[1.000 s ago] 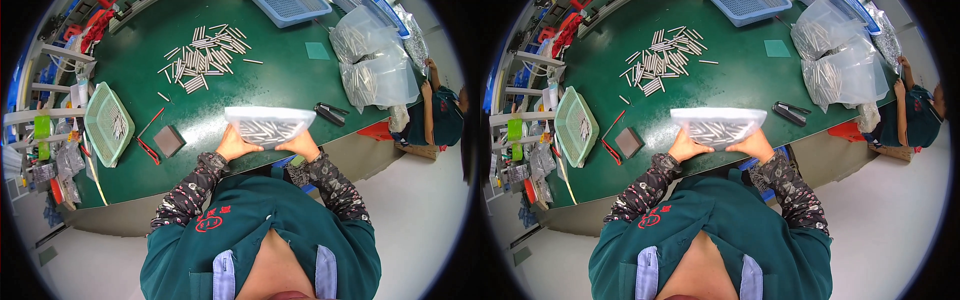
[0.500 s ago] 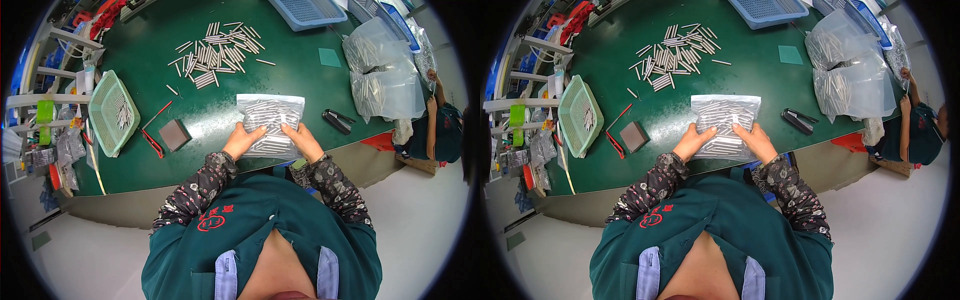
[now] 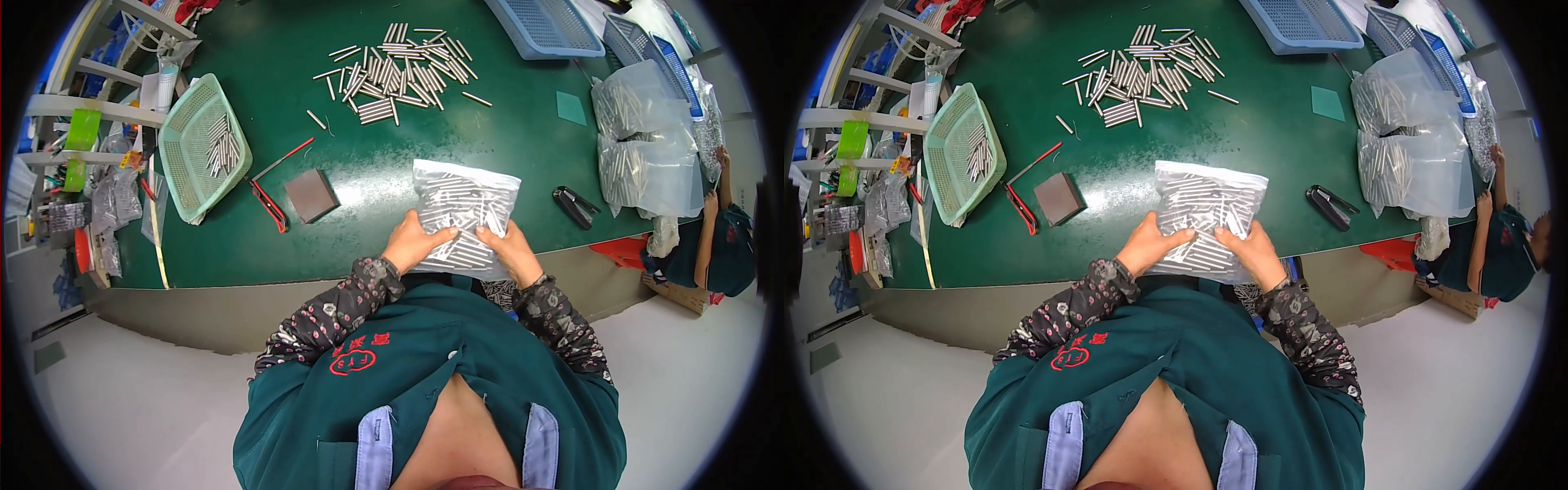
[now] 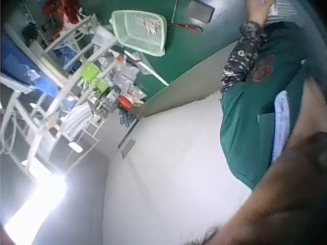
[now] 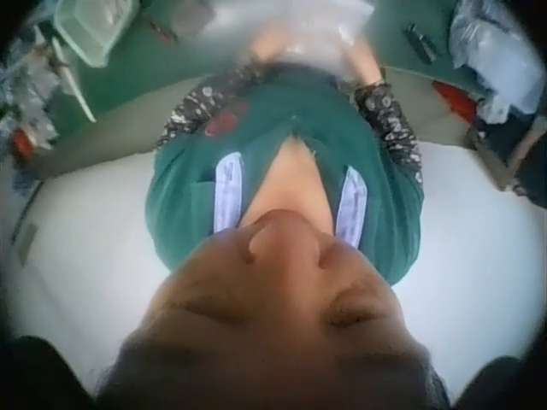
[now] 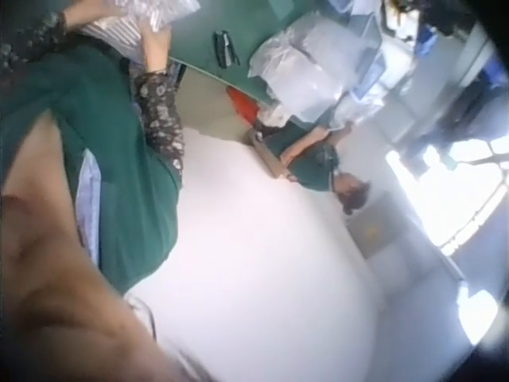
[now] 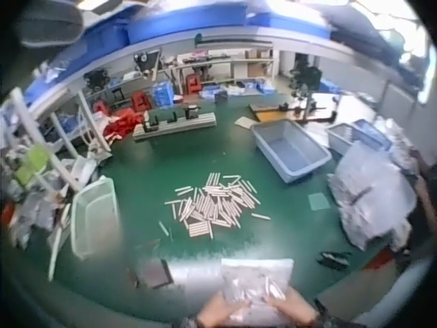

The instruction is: Sorting metal pins into plastic bags and stapling them closed.

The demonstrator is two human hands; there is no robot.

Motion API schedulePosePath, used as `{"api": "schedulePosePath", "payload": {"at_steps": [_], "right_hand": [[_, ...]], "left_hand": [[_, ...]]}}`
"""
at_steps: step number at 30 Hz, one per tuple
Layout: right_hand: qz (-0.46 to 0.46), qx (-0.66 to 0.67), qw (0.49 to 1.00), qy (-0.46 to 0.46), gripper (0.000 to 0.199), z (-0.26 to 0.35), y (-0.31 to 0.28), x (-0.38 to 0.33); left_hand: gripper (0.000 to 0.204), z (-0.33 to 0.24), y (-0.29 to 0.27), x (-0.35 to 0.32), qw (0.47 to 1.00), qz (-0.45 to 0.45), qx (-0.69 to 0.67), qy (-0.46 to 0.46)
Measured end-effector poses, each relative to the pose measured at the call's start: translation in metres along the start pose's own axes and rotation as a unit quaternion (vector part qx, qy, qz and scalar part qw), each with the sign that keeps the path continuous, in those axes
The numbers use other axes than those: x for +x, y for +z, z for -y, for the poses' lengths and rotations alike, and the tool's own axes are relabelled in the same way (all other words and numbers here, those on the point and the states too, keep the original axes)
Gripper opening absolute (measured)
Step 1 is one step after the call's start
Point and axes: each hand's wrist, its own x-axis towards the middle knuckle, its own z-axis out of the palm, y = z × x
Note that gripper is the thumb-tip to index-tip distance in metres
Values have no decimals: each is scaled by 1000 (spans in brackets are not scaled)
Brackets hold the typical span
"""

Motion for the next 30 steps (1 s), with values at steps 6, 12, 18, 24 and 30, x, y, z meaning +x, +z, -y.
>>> {"api": "schedulePosePath", "payload": {"at_steps": [6, 12, 18, 24, 30], "right_hand": [[-33, -174, 979, -100, 59, -16, 26, 4], [-58, -498, 863, -63, 53, 32, 60, 1], [-217, -493, 840, -64, 30, 14, -1, -33], [-429, -201, 878, 62, 23, -70, -61, -109], [-425, -252, 825, 273, 20, -240, -40, -187]], "left_hand": [[53, 23, -23, -34, 992, -107, 27, 56], [59, 12, -65, -46, 932, -109, 343, -46], [54, -21, -77, -45, 809, -147, 436, 367], [71, -28, -39, -28, 759, 63, 498, 415], [73, -17, -27, -20, 734, 44, 512, 444]]}}
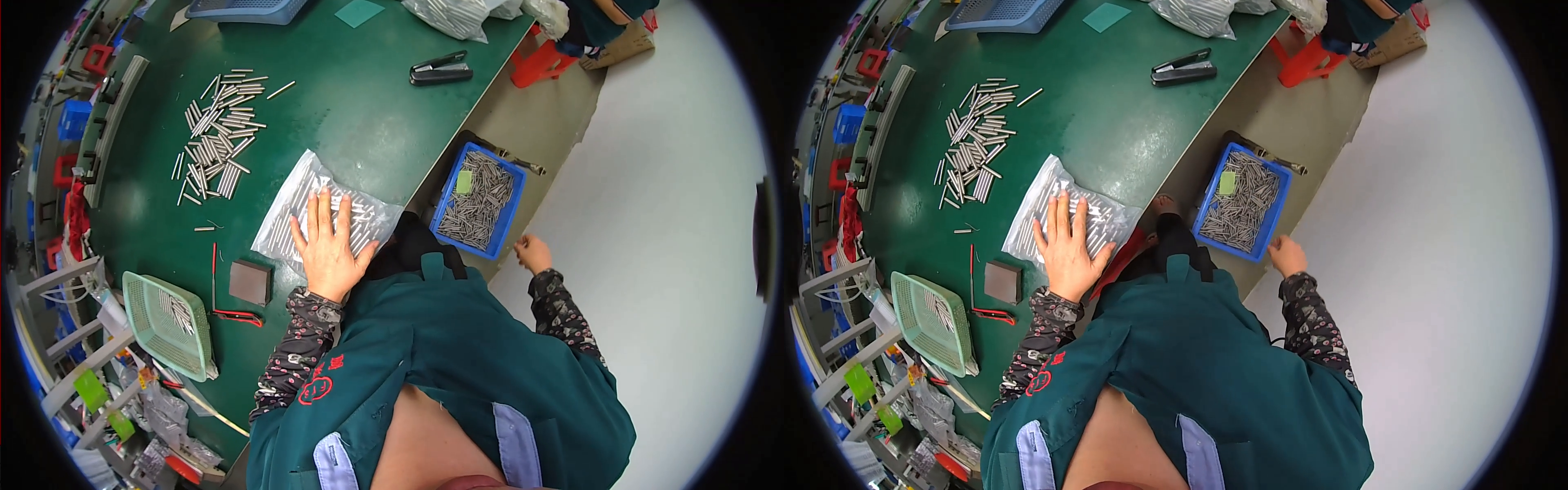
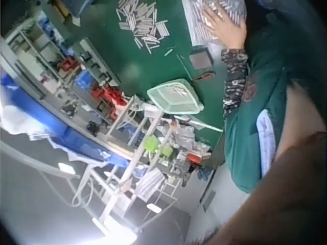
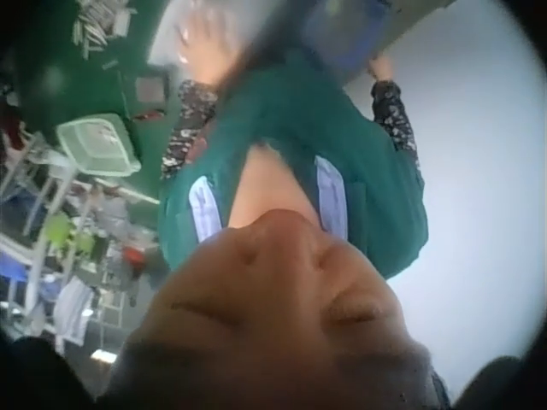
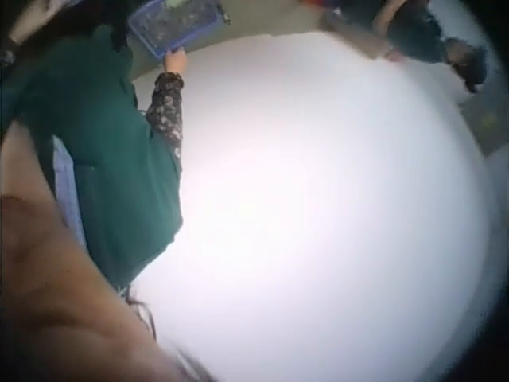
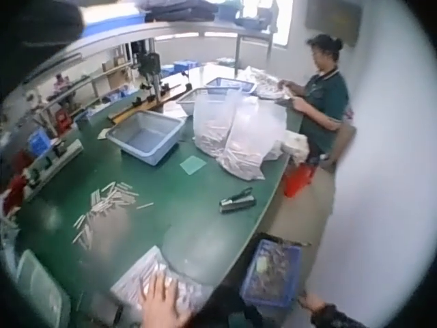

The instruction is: Sorting metal pins into plastic bags and stapling them closed.

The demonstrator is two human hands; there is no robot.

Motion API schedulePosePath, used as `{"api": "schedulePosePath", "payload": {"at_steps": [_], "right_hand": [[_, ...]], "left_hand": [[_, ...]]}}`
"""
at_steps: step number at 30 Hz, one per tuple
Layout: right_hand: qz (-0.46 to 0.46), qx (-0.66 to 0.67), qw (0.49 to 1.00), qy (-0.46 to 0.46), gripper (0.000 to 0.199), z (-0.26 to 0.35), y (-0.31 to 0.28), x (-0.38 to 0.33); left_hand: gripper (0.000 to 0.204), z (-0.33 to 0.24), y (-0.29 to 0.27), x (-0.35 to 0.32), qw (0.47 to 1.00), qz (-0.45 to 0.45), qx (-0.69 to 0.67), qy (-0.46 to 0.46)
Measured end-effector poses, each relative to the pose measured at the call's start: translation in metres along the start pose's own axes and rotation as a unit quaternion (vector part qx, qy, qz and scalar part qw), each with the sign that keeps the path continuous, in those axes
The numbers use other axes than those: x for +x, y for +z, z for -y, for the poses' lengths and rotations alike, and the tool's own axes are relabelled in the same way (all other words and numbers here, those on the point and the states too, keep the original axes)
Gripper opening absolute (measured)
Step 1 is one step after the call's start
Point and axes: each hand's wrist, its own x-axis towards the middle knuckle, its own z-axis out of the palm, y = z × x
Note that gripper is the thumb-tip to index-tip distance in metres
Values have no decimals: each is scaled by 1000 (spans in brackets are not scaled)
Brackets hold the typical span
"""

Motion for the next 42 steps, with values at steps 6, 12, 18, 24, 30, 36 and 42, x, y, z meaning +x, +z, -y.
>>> {"api": "schedulePosePath", "payload": {"at_steps": [6, 12, 18, 24, 30, 36, 42], "right_hand": [[178, 117, 975, 66, 17, 9, 36, -51], [100, -68, 985, -127, 18, 47, 35, 1], [22, -104, 943, -316, 20, 176, 14, 4], [93, -82, 912, -392, 23, 222, 15, -21], [72, -73, 912, -397, 19, 178, -12, -16], [-69, 41, 931, -356, 19, 183, -112, 13], [-116, 99, 886, -438, 24, 239, -220, 50]], "left_hand": [[72, 0, 1, -1, 1000, -14, 7, -7], [74, 3, -3, -5, 1000, -7, -13, -7], [73, 2, -3, -5, 1000, -1, -24, -19], [74, 0, -4, -2, 1000, 2, -21, -19], [77, 0, -5, 3, 999, 24, -15, -18], [72, -6, -15, 3, 998, 53, 14, -6], [40, -7, -58, 74, 994, 29, -90, 49]]}}
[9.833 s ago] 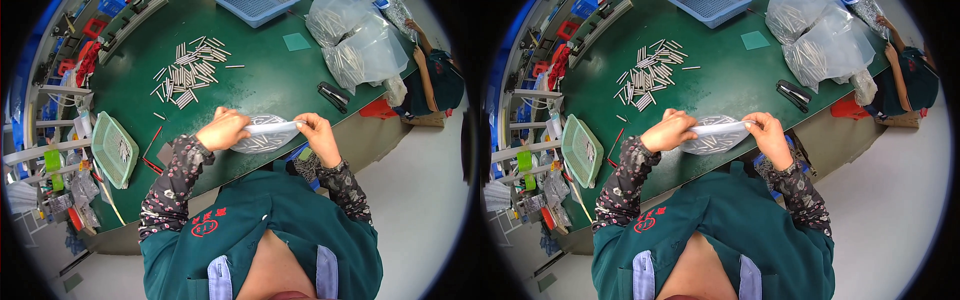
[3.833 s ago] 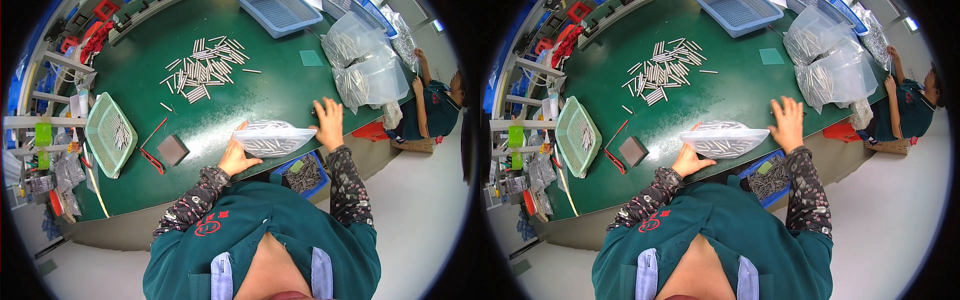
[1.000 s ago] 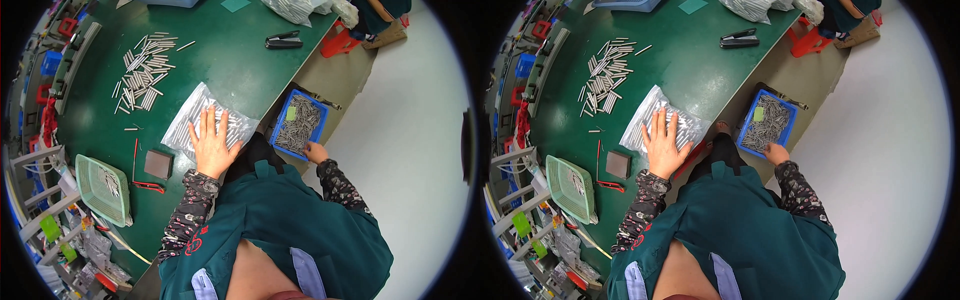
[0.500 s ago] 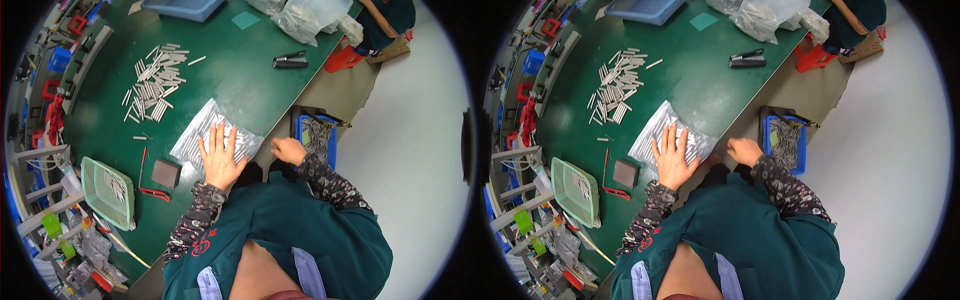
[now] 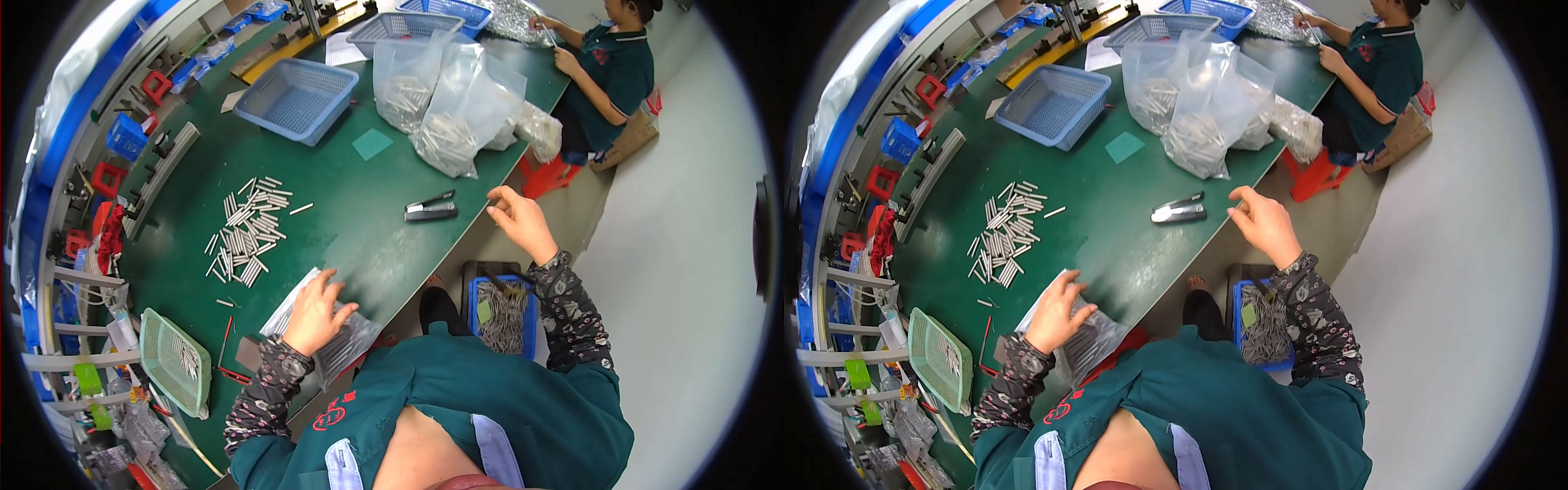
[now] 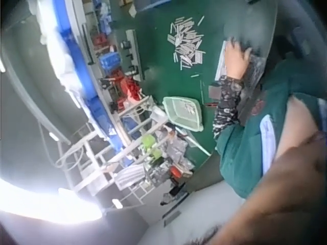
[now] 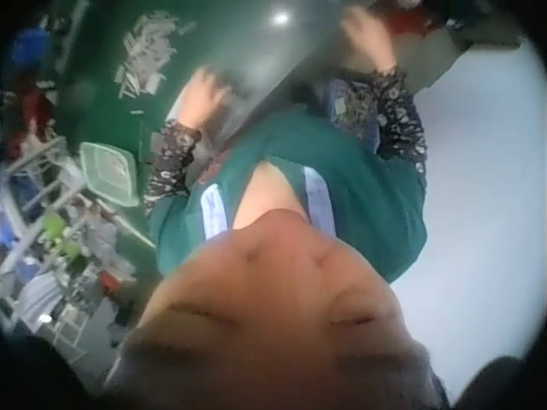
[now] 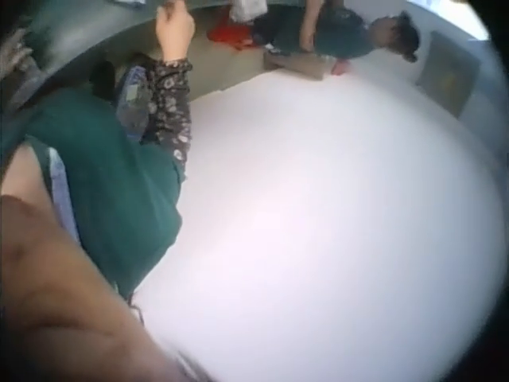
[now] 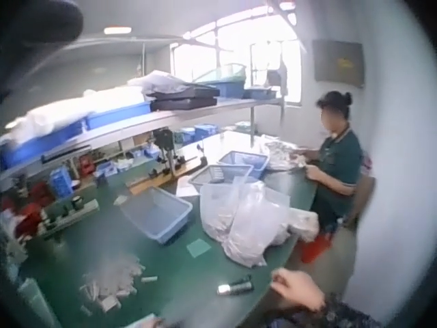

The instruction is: Sorting metal pins into plastic bags and stapling them closed.

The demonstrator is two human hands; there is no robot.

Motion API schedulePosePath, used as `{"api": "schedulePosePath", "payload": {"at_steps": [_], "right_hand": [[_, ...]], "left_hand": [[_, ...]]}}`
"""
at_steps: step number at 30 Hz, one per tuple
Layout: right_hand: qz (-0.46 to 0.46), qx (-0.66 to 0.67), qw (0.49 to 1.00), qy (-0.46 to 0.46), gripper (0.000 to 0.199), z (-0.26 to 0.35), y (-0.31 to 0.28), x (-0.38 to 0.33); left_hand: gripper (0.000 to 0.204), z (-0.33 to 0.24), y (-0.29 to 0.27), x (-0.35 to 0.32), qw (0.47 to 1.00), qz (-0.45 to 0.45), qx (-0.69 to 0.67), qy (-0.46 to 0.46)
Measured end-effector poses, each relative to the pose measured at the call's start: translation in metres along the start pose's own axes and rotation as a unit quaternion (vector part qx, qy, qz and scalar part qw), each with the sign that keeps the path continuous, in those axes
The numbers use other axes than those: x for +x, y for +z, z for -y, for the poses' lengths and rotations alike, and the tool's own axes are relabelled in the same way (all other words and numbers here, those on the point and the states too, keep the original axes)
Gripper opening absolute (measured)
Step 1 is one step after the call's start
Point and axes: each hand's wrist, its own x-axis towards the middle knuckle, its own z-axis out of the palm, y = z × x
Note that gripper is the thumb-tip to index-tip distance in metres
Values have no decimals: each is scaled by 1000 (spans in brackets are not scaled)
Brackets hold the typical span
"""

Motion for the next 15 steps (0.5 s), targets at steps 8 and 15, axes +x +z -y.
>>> {"api": "schedulePosePath", "payload": {"at_steps": [8, 15], "right_hand": [[111, -198, 941, -250, 68, -19, 72, 57], [134, -146, 944, -266, 48, -41, 94, 73]], "left_hand": [[42, -40, -43, 204, 984, -92, 55, 141], [54, -56, -54, 317, 966, -76, 174, 174]]}}
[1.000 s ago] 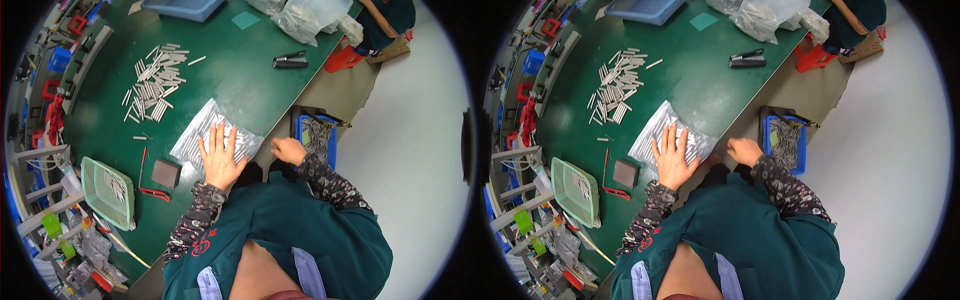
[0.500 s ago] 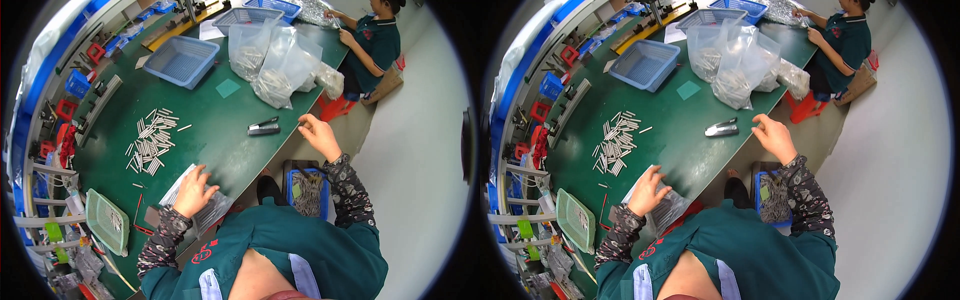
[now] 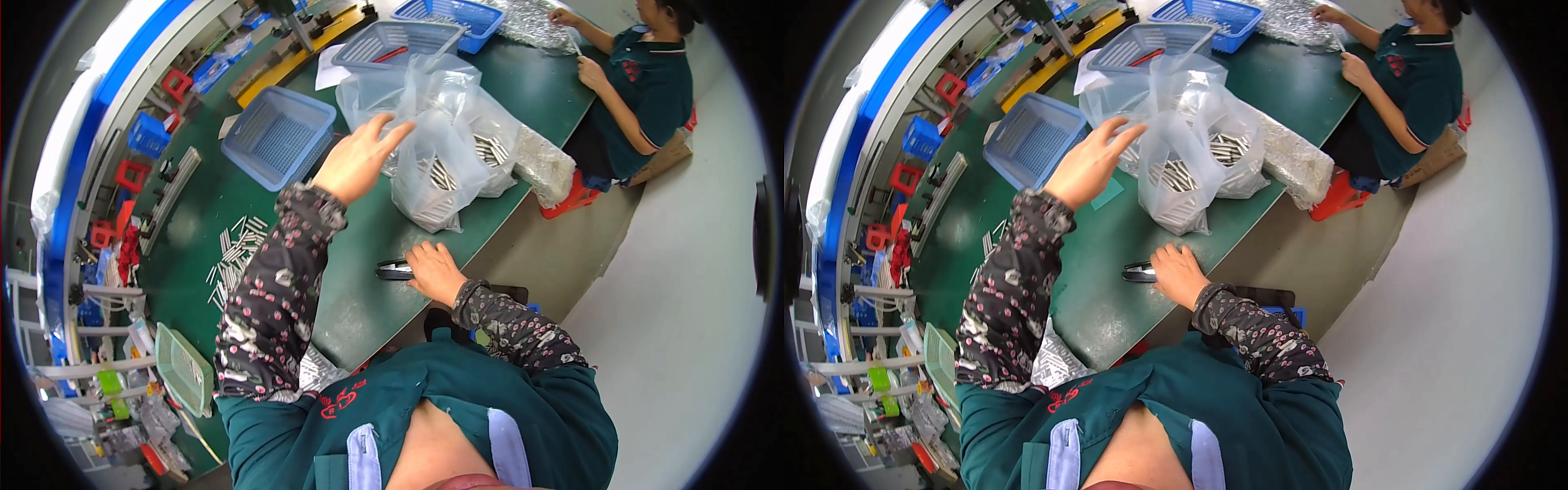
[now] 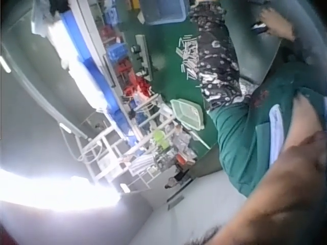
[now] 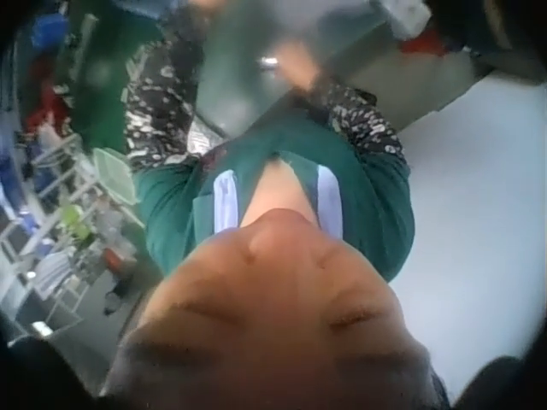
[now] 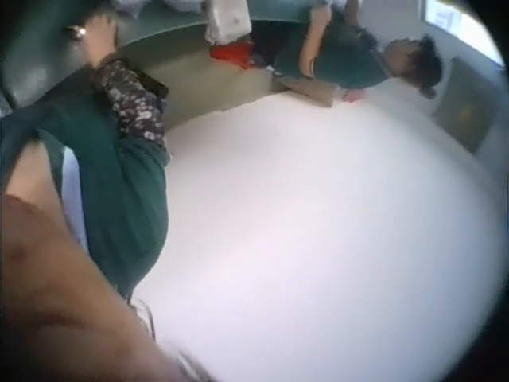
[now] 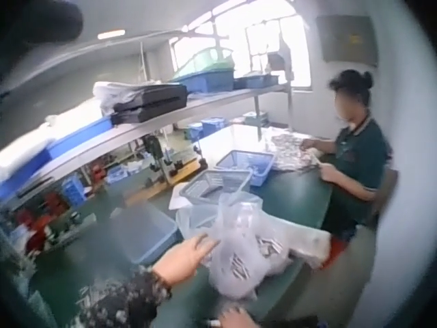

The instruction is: Sorting metal pins into plastic bags and stapling them closed.

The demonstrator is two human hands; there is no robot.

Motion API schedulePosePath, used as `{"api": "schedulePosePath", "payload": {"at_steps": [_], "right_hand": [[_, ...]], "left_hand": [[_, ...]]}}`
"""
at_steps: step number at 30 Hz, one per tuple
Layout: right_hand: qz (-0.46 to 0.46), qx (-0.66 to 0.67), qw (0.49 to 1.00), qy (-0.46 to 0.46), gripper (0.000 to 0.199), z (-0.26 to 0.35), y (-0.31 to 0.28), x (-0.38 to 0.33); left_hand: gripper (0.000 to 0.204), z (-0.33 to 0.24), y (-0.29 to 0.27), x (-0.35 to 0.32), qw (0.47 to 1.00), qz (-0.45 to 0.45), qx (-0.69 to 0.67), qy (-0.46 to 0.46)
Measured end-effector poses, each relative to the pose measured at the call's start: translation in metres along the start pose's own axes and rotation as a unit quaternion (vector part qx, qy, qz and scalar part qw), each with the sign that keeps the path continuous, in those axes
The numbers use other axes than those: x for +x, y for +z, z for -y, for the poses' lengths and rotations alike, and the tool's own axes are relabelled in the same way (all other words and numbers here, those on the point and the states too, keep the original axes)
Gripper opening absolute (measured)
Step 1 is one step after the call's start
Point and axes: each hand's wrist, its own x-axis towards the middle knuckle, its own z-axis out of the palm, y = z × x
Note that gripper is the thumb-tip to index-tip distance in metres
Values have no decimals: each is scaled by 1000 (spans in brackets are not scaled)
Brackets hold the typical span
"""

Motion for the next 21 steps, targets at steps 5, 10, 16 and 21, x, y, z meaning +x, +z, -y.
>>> {"api": "schedulePosePath", "payload": {"at_steps": [5, 10, 16, 21], "right_hand": [[-20, 36, 999, -4, 38, 10, -8, 33], [-117, 1, 993, 33, 40, 21, -20, 57], [-203, 137, 969, 34, 40, -9, -134, -3], [12, 51, 988, 146, 41, -55, -172, 4]], "left_hand": [[55, 0, 5, 32, 995, 67, 52, 60], [46, 0, 9, 44, 988, 147, 31, 40], [40, 19, 16, 56, 975, 215, -29, 51], [26, 26, 9, 73, 958, 282, -50, 16]]}}
